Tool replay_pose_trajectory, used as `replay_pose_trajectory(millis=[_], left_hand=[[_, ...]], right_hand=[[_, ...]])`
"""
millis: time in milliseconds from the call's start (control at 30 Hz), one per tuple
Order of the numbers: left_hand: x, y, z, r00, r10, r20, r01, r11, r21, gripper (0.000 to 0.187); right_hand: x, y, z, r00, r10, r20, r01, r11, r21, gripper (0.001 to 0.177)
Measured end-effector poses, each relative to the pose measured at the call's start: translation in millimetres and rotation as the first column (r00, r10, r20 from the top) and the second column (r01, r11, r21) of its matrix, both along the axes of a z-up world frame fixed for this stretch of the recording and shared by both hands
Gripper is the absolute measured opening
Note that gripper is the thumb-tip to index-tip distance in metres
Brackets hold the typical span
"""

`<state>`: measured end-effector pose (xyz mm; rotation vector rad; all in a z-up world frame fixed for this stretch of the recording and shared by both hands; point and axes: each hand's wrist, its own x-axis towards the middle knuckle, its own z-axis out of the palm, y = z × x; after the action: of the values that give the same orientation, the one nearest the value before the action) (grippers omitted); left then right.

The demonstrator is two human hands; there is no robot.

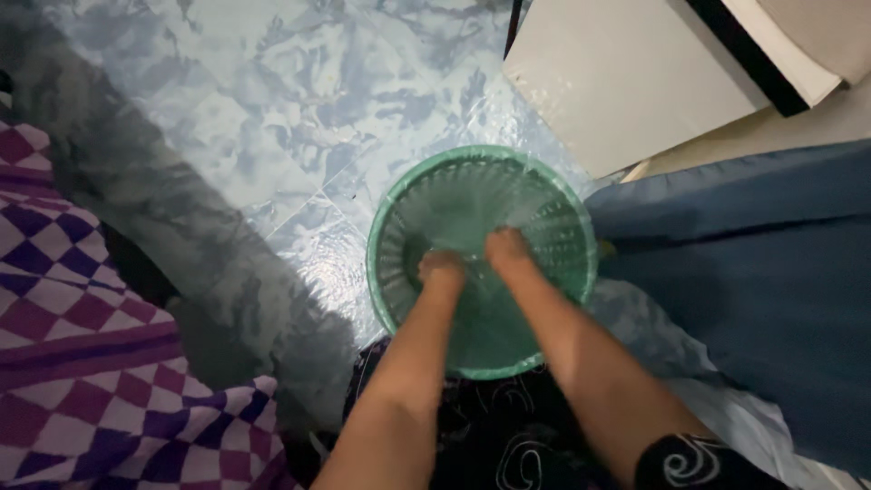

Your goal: The person places a white plastic bag into a green perforated basket, then inserts a clear plastic bag into the basket and adjusts it to line the interior. The person smooths the clear bag inside the basket and folds the edges over the rim.

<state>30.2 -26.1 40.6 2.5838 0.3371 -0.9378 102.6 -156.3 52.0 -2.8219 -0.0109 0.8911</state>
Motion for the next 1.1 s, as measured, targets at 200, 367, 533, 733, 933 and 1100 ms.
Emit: replay_pose_trajectory(millis=[200, 367, 533, 733, 933, 1100], left_hand=[[-24, 13, -42, 0.974, -0.047, -0.222, 0.063, 0.996, 0.062, 0.024], [-21, 12, -49, 0.963, -0.086, -0.254, 0.106, 0.992, 0.065, 0.024], [-25, 12, -44, 0.963, -0.107, -0.248, 0.130, 0.989, 0.077, 0.025], [2, 17, 35, 0.979, -0.159, -0.127, 0.162, 0.987, 0.018, 0.026], [9, 65, 207, 0.681, 0.161, 0.714, 0.177, 0.911, -0.373, 0.027], [-4, 97, 245, 0.471, 0.199, 0.860, -0.145, 0.978, -0.147, 0.063]], right_hand=[[-35, -13, -24, 0.832, 0.542, -0.119, -0.552, 0.784, -0.285, 0.079], [-42, -16, -4, 0.748, 0.605, -0.274, -0.664, 0.673, -0.326, 0.130], [-39, -9, -1, 0.723, 0.592, -0.356, -0.690, 0.619, -0.374, 0.136], [-31, -11, -10, 0.693, 0.652, -0.307, -0.720, 0.612, -0.327, 0.134], [12, 8, 45, 0.636, 0.706, -0.311, -0.579, 0.703, 0.413, 0.058], [6, 50, 66, 0.706, 0.665, -0.246, -0.619, 0.747, 0.243, 0.038]])
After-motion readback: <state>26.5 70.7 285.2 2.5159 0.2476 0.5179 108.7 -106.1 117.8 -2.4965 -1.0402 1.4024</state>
